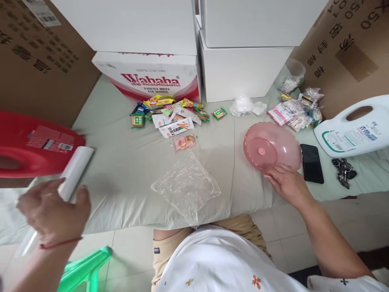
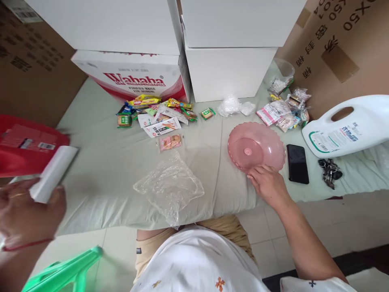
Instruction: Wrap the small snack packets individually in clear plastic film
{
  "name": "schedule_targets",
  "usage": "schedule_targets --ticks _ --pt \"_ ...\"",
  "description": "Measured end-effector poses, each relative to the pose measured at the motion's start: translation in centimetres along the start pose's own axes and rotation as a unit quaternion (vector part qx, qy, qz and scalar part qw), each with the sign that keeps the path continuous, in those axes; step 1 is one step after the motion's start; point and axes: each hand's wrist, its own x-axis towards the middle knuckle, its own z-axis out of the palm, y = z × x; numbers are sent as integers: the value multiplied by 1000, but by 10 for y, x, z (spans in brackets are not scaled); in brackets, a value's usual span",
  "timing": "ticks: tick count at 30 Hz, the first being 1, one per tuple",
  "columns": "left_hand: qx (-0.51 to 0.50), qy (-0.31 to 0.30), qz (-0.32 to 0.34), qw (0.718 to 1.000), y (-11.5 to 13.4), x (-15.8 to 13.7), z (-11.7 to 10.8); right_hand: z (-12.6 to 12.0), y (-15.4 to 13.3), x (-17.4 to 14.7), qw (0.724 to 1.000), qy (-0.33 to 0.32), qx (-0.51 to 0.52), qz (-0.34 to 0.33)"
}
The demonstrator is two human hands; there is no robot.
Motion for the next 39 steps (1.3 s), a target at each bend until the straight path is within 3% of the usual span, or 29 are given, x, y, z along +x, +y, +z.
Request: schedule_targets --ticks 1,2,3,5,9,13,21,24,30,35,39 --pt "6 63 4 998 23 -12 4 3 3 3 1000 -7 -8 -2" --pt "-15 55 41 998 45 -26 10 5 6 6 1000 -10 -19 -2" --pt "-34 -7 80 996 66 -40 16 6 9 10 999 -10 -31 0" --pt "-74 -47 134 987 101 -66 32 5 16 16 999 -3 -49 9" --pt "-92 -146 229 958 133 -103 65 -5 32 20 995 26 -80 52" --pt "-28 -173 259 950 134 -112 82 -6 45 19 984 59 -130 103" --pt "-25 -151 275 949 133 -111 82 14 68 51 964 61 -158 204" --pt "-30 -149 273 950 134 -111 83 16 85 69 965 54 -161 201" --pt "-35 -142 253 956 137 -112 84 6 122 96 980 36 -150 124" --pt "-32 -141 258 955 136 -113 85 -1 108 73 981 66 -138 122" --pt "-15 -116 283 952 134 -113 86 3 86 46 967 101 -140 187"
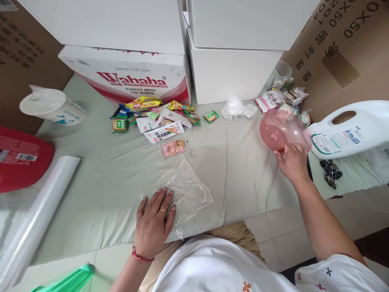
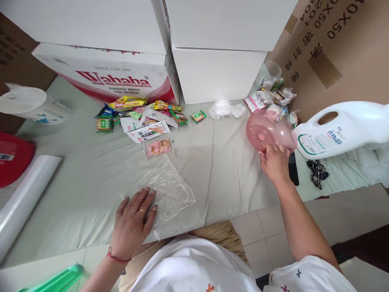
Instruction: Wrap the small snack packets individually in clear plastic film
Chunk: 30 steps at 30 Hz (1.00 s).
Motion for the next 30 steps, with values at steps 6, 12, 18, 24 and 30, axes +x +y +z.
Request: schedule_targets --ticks 6,12,18,24,30 --pt "9 13 11 1000 2 2 -1 19 10 25 994 -7 -24 106" --pt "12 21 13 1000 1 2 0 40 27 78 998 4 -5 66" --pt "4 37 8 999 0 1 1 37 61 101 999 -30 21 13" --pt "7 37 12 999 -1 0 2 19 65 56 994 -26 70 -80" --pt "6 32 13 999 0 -1 1 -27 51 13 952 -143 210 -172"
